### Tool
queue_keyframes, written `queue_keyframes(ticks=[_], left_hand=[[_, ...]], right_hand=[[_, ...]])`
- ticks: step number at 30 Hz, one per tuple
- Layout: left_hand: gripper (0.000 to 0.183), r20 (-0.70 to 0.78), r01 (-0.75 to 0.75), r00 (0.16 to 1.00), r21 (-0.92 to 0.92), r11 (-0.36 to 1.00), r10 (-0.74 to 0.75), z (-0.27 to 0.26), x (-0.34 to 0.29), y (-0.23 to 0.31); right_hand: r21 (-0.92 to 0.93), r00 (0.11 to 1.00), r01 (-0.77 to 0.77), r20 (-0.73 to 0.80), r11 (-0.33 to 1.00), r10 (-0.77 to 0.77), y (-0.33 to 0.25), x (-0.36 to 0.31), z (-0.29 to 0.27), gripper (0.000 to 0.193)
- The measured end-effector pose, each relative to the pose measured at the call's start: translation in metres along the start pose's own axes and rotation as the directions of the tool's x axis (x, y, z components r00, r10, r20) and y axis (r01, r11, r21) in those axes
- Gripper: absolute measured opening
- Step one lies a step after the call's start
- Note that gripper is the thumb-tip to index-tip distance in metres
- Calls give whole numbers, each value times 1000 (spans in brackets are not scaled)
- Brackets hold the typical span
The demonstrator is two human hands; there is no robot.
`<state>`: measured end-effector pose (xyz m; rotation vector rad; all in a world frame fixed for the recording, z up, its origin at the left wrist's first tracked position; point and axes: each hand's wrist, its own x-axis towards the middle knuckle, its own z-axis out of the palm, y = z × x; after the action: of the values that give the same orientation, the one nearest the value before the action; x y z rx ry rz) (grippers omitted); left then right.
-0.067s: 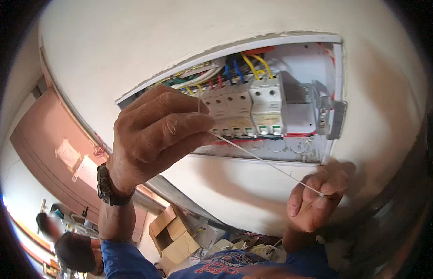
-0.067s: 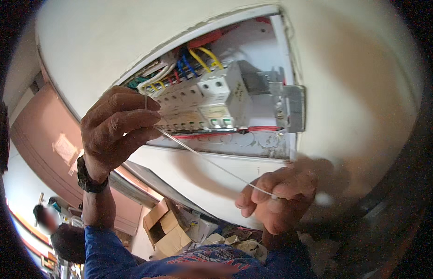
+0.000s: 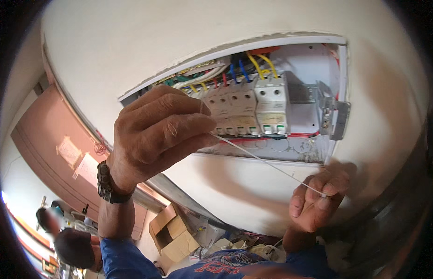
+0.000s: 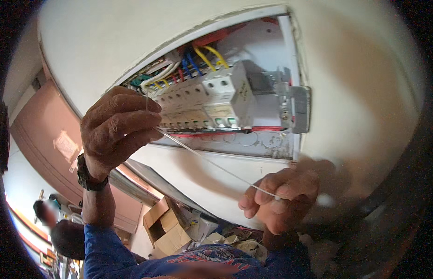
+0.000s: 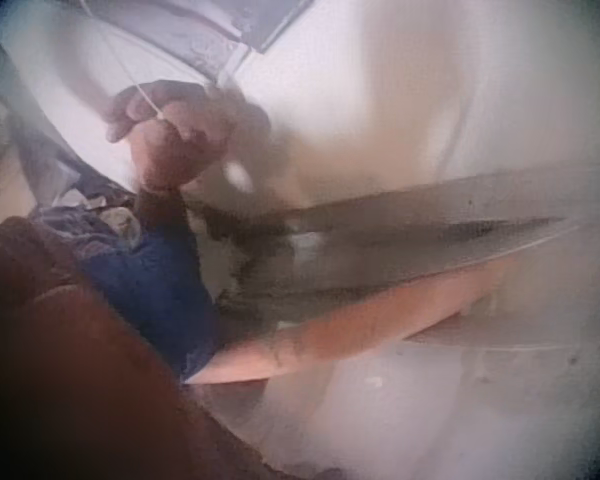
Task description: The person works inside an open electrical distribution board, organizing and securing wires with zip ties and inserting wire ends into circuit breaker terminals. They use a green-handled screwdriver to tighten terminal screws and adjust wire placement within the panel.
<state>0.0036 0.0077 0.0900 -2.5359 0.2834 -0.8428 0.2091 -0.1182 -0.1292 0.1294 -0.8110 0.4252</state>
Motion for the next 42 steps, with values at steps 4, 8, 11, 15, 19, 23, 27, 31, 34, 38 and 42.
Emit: queue_keyframes(ticks=[4,8,11,15,19,23,27,31,34,38,42], left_hand=[[38,9,-90,996,17,996,90,-7,-8,0],[40,16,-154,988,44,987,153,-11,-12,3],[40,17,-165,986,63,984,164,-13,-13,6],[24,32,-175,984,13,985,174,-11,-17,9],[25,103,-168,980,-50,985,172,-2,-21,12],[19,189,-163,966,-96,982,178,6,-17,12],[23,228,-65,967,-196,978,110,4,-6,11],[28,193,-33,979,-204,978,73,3,-3,11],[35,175,-27,982,-231,973,68,4,-5,10],[39,156,-75,980,-277,958,122,4,-8,10],[41,232,-79,962,-275,958,145,3,-6,9]], right_hand=[[14,997,-73,41,997,72,-4,-2,-9,23],[38,994,-103,35,994,102,-1,-7,-7,22],[57,991,-129,44,990,127,-1,-8,-4,22],[82,986,-143,92,986,135,-4,-6,-2,22],[3,993,-111,29,994,111,-3,-7,3,23],[-203,1000,6,2,979,-5,-1,-11,14,26],[-398,991,134,28,908,-134,3,-12,22,26],[-448,967,237,26,862,-252,6,-10,20,22],[-465,959,251,2,849,-282,3,-9,16,20],[-393,974,208,2,896,-226,-1,-10,12,18],[-395,969,235,26,888,-244,0,-14,10,20]])
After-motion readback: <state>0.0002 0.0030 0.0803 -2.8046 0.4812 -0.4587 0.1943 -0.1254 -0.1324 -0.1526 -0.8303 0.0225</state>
